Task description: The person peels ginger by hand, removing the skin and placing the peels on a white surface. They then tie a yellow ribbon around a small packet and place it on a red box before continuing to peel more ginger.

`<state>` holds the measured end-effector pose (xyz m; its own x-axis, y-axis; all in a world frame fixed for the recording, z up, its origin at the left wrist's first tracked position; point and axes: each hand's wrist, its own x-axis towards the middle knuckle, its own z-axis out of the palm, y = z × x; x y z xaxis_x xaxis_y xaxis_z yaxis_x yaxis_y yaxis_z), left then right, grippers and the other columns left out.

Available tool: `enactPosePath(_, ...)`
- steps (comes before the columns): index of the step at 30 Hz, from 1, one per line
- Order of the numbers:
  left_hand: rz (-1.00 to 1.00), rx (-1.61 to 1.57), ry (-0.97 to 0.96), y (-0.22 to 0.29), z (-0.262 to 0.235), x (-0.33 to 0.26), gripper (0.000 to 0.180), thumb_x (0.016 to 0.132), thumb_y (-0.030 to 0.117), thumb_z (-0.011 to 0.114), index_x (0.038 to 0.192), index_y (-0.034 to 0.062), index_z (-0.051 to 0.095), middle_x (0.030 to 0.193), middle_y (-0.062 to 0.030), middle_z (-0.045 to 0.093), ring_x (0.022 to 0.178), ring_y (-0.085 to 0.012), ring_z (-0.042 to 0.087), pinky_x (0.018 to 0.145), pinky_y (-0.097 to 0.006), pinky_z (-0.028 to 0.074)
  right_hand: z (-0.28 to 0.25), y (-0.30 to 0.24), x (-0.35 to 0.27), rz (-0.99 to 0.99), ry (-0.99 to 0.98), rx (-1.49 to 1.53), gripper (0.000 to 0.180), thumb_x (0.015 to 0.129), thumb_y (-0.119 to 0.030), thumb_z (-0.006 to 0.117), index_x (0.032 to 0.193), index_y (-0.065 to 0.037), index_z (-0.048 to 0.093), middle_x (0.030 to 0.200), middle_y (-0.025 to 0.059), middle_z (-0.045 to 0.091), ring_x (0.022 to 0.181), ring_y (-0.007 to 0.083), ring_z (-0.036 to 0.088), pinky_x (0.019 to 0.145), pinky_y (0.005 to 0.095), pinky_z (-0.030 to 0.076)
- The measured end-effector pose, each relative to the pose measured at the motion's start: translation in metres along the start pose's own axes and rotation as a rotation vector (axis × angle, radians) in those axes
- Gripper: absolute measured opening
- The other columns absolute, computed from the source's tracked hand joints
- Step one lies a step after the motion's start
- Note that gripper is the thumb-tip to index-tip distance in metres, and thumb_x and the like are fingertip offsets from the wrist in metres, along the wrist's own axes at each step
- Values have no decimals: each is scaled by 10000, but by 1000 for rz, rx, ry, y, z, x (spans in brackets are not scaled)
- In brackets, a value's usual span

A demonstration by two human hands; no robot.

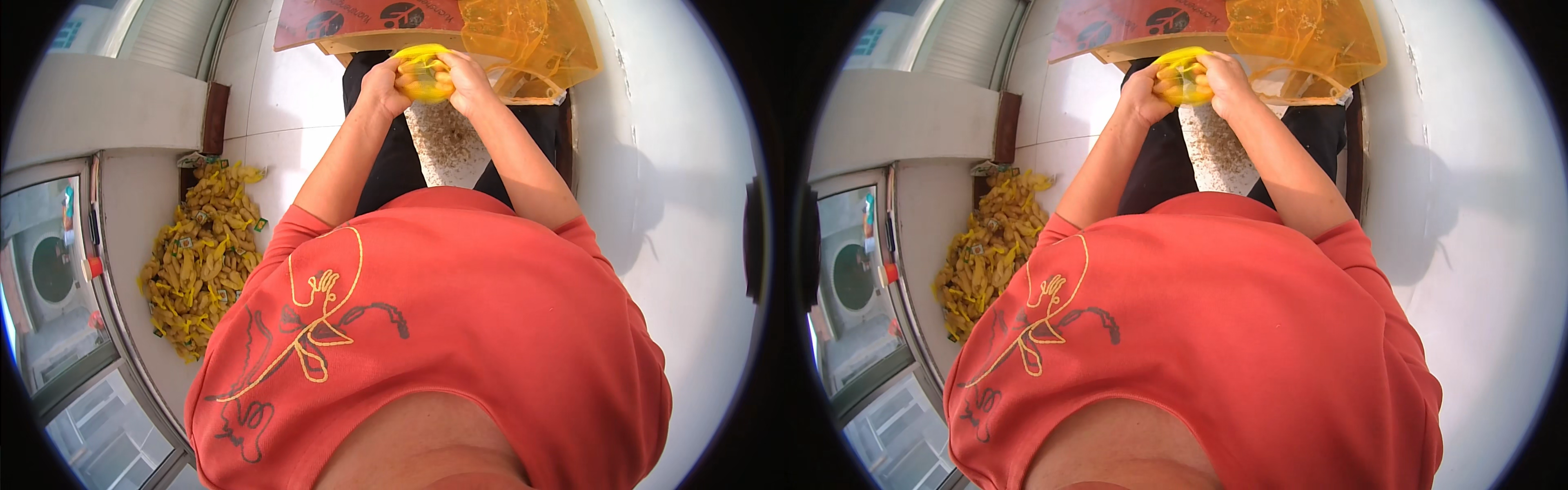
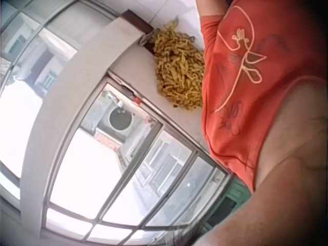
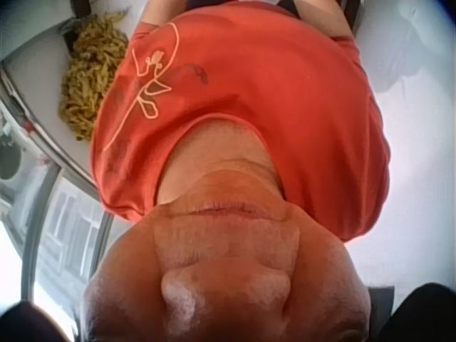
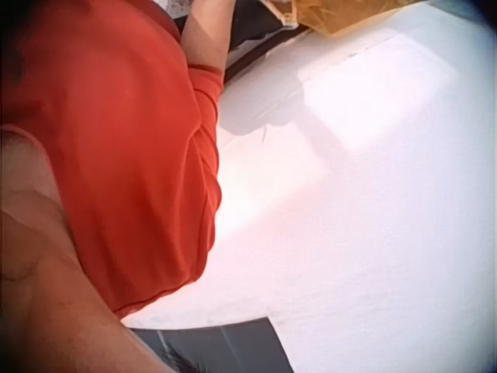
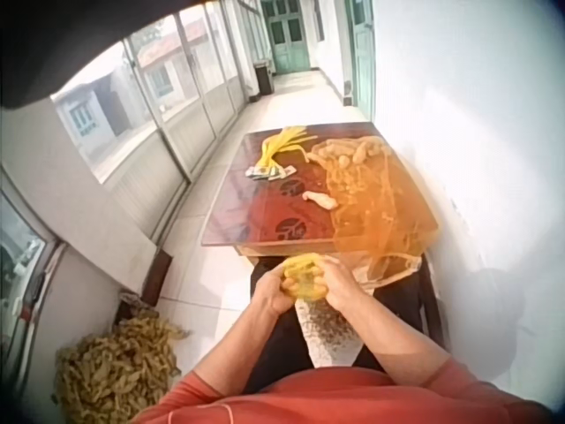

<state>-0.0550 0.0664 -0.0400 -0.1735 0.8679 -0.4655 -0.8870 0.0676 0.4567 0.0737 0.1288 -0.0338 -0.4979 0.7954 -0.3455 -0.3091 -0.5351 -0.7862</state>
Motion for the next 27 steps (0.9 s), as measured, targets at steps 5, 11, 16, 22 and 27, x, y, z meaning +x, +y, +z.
enactPosePath(5, 144, 246, -110, -5, 5, -7, 151, 912, 102, 541, 1021, 2, 568, 915, -69, 623, 778, -146, 623, 687, -302, 530, -1, -5, -6, -115, -41, -165, 177, 903, -137, 523, 971, 10, 595, 836, 66, 606, 672, 101, 547, 568, 246, 440)
enactPosePath(11, 188, 759, -92, 0, 24, -31, 163, 848, 117, 660, 976, 41, 593, 777, 6, 579, 613, -68, 529, 583, -236, 465, 4, -15, -11, -254, -3, -385, 179, 865, -97, 525, 969, 25, 606, 834, 65, 621, 720, 128, 573, 630, 266, 456)
enactPosePath(16, 158, 710, -50, 1, 26, -36, 73, 885, 107, 565, 897, 46, 603, 669, 38, 486, 510, -51, 402, 478, -218, 333, -2, -13, -4, -463, -37, -676, 154, 819, -82, 550, 929, -9, 629, 810, 99, 651, 731, 176, 614, 654, 311, 477)
enactPosePath(22, 275, 521, 94, -6, 23, -31, 141, 900, 71, 465, 882, 44, 602, 646, 33, 467, 490, -62, 369, 438, -232, 284, 9, -13, -19, -804, 17, -974, 152, 752, -119, 628, 877, -33, 628, 794, 153, 653, 748, 297, 638, 675, 371, 487)
enactPosePath(27, 341, 182, 122, -16, 12, -18, 180, 897, 80, 473, 1012, 31, 603, 826, -35, 604, 658, -136, 556, 587, -258, 450, 6, -8, -24, -598, 21, -1035, 210, 766, -187, 664, 888, -19, 633, 770, 136, 659, 722, 246, 640, 657, 355, 486)
